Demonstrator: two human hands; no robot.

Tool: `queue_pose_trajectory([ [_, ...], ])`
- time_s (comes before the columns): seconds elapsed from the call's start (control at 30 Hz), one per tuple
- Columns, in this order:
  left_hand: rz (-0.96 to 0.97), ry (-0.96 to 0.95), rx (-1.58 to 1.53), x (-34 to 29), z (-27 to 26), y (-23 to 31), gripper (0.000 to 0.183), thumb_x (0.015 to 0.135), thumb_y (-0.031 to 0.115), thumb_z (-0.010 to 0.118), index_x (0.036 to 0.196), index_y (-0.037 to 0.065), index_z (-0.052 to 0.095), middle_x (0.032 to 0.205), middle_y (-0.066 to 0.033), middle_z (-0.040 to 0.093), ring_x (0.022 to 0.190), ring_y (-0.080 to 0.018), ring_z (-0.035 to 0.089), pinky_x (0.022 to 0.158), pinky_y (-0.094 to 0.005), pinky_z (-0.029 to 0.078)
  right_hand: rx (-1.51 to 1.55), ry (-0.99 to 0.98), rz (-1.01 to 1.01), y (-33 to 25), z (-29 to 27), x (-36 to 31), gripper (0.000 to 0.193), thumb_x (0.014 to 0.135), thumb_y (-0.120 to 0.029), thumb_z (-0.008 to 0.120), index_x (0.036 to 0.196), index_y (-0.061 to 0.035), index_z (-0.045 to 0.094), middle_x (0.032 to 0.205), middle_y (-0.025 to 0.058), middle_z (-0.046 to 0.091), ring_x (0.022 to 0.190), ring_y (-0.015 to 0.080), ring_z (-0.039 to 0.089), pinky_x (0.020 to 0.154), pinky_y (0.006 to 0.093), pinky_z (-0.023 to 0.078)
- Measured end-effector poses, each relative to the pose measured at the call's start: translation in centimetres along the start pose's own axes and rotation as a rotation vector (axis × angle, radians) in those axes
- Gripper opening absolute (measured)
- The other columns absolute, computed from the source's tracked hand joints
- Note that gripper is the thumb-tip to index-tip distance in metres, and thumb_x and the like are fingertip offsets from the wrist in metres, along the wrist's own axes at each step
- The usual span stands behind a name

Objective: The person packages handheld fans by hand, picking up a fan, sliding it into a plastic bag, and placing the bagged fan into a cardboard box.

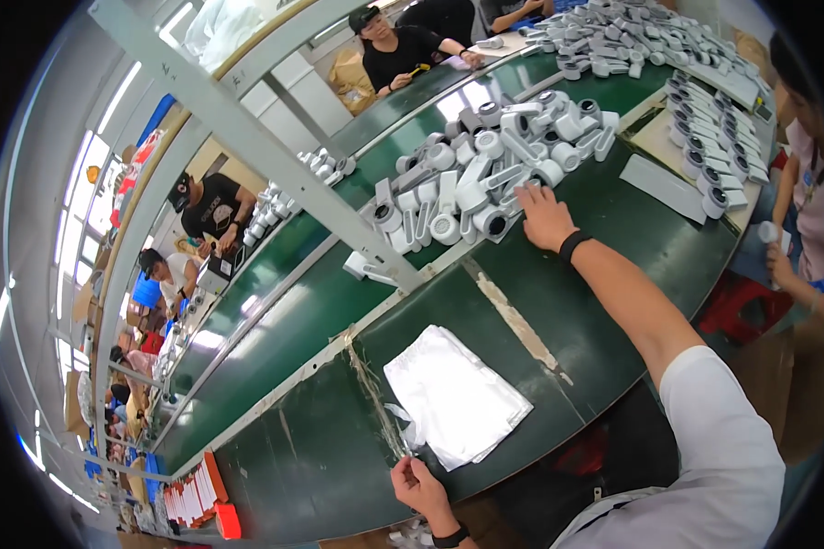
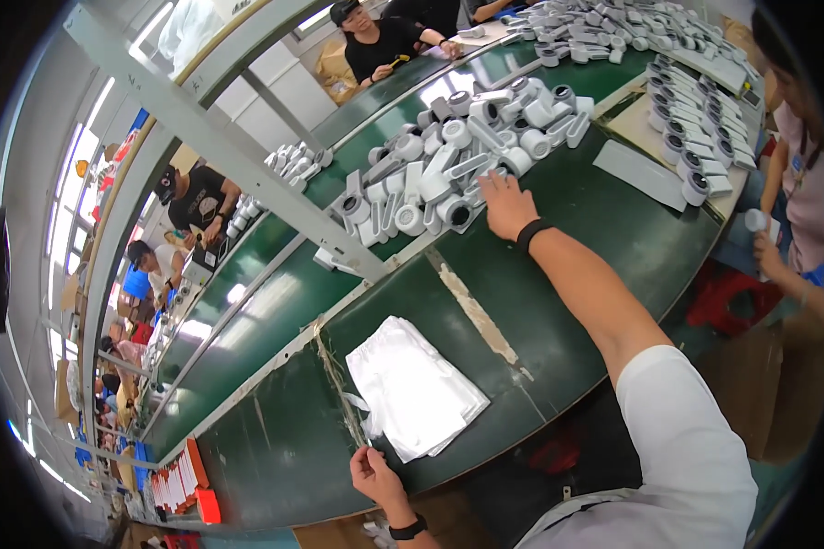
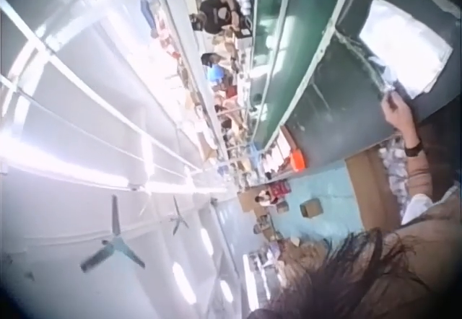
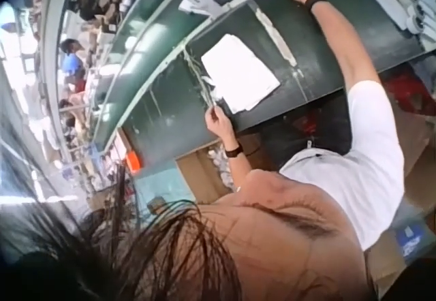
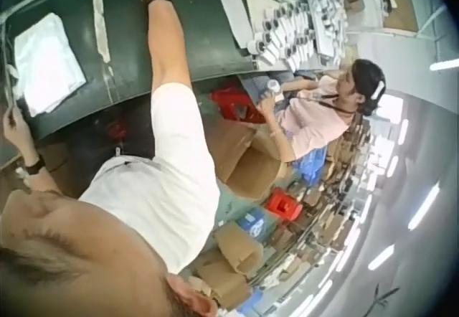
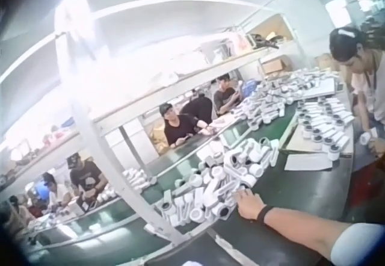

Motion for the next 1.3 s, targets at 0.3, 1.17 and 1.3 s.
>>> queue_pose_trajectory([
  [0.3,0.003,-0.028,-0.02,0.4,-0.3,-0.2,0.012,0.089,0.001,0.058,0.099,-0.005,0.06,0.092,-0.007,0.06,0.08,-0.0129,0.058,0.072,-0.0248,0.048,-0.146,0.047,-0.2,0.6,0.6,1.1,0.029,0.076,-0.007,0.062,0.104,-0.0108,0.063,0.11,0.0088,0.053,0.109,0.0286,0.049,0.09,0.0483,0.041],
  [1.17,0.663,-0.502,0.566,-1.7,4.8,8.5,0.009,0.081,0.015,0.07,0.088,0.008,0.071,0.086,-0.0071,0.065,0.084,-0.0314,0.056,0.075,-0.0408,0.044,1.302,-0.544,0.167,-3.2,-11.2,-31.1,0.028,0.083,-0.007,0.066,0.108,-0.0014,0.053,0.082,0.0027,0.06,0.068,0.0099,0.059,0.062,0.027,0.049],
  [1.3,0.626,-0.45,0.549,-1.7,5.0,8.4,0.007,0.084,0.011,0.065,0.086,0.005,0.067,0.086,-0.0107,0.064,0.083,-0.0339,0.056,0.074,-0.0418,0.044,1.28,-0.495,0.096,-3.3,-10.3,-31.9,0.029,0.084,-0.008,0.066,0.109,-0.0008,0.053,0.082,0.0027,0.06,0.069,0.0094,0.058,0.063,0.0269,0.049],
])
Point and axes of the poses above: each hand's wrist, its own x-axis towards the middle knuckle, its own z-axis out of the palm, y = z × x, the point moved 1 cm from there along x, towards the middle knuckle
